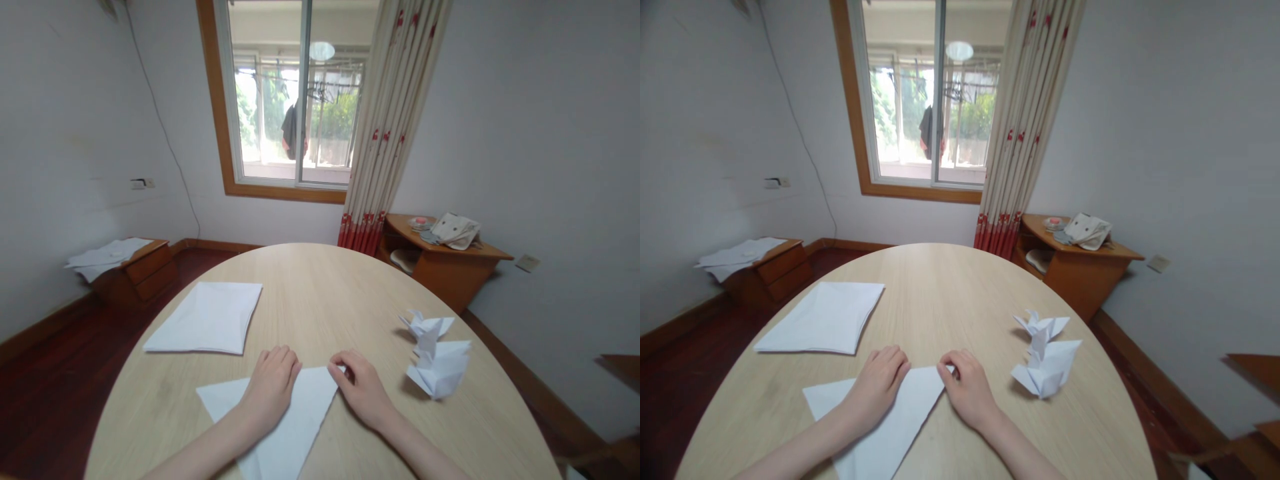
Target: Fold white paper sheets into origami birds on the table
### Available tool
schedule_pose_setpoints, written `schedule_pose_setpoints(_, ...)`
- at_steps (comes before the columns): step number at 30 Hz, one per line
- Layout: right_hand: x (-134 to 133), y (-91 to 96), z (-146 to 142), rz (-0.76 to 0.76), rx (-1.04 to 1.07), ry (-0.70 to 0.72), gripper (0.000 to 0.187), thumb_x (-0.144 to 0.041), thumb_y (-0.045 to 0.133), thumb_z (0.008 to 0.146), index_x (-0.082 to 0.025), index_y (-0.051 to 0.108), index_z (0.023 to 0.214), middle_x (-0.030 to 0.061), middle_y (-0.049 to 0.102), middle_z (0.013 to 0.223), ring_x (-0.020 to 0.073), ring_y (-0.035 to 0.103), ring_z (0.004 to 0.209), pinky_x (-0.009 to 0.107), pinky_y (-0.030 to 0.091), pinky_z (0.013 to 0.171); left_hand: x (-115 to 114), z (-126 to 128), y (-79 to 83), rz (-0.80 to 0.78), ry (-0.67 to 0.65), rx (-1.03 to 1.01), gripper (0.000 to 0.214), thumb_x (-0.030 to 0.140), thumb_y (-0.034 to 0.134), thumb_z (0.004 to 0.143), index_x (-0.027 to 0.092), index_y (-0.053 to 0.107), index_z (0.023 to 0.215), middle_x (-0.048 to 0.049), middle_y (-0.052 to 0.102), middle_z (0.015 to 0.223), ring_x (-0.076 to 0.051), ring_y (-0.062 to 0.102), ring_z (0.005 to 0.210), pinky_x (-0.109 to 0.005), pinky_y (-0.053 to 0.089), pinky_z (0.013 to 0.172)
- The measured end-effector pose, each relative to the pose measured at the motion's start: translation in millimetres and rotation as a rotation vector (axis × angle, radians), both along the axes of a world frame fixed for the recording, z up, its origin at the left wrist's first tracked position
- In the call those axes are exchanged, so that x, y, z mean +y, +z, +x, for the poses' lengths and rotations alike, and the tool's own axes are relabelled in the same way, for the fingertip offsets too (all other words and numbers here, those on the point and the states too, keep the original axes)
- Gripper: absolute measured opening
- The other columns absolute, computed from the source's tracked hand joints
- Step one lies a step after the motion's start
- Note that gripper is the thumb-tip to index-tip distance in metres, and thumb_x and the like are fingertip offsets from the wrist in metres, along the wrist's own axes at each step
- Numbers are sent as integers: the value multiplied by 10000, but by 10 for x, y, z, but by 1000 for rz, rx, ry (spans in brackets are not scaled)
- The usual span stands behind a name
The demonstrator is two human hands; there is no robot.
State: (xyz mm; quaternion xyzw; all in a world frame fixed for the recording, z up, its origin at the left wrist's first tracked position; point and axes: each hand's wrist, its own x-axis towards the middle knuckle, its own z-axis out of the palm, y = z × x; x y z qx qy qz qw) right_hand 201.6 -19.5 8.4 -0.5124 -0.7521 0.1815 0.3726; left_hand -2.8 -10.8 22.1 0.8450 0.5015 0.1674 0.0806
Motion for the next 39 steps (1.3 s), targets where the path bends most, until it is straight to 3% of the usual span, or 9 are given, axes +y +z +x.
schedule_pose_setpoints(11,110,-20,61,-241,180,-22,352,-476,481,852,-180,598,702,-20,486,591,148,431,575,263,316,555,48,-14,-143,79,27,-157,265,192,309,990,189,496,802,-53,558,826,-226,541,795,-373,435,750)
schedule_pose_setpoints(17,120,-32,56,-323,408,12,346,-512,555,793,-182,584,696,-9,531,610,163,476,600,272,342,590,45,1,-146,89,30,-191,275,198,294,990,193,478,786,-56,550,814,-229,535,784,-382,438,740)
schedule_pose_setpoints(23,116,10,58,-307,468,12,399,-561,514,813,-193,559,666,-1,542,633,177,511,638,281,376,618,40,-5,-109,62,33,-202,281,208,277,986,201,464,776,-62,553,814,-235,536,791,-384,439,746)
schedule_pose_setpoints(26,116,10,84,-282,518,-19,395,-544,452,841,-190,617,778,-7,528,655,176,501,653,284,374,634,53,-23,-101,35,44,-207,285,216,262,982,204,454,771,-71,557,818,-241,536,797,-389,440,756)
schedule_pose_setpoints(28,113,8,99,-283,561,-26,341,-487,475,818,-193,643,854,-11,527,658,176,502,655,282,374,632,68,-35,-104,12,56,-214,287,224,255,979,206,447,765,-76,558,815,-243,539,800,-391,442,761)
schedule_pose_setpoints(32,103,19,102,-286,563,-4,234,-390,574,745,-189,655,834,6,586,714,182,528,691,282,383,646,98,-51,-116,-32,72,-234,285,244,261,968,214,432,743,-76,564,807,-245,547,805,-390,441,768)
schedule_pose_setpoints(39,126,-1,76,-274,565,-28,224,-388,658,701,-183,654,792,-21,560,627,157,489,597,269,351,585,123,-58,-128,-84,56,-265,287,277,257,958,221,409,721,-78,570,802,-243,551,808,-386,439,776)
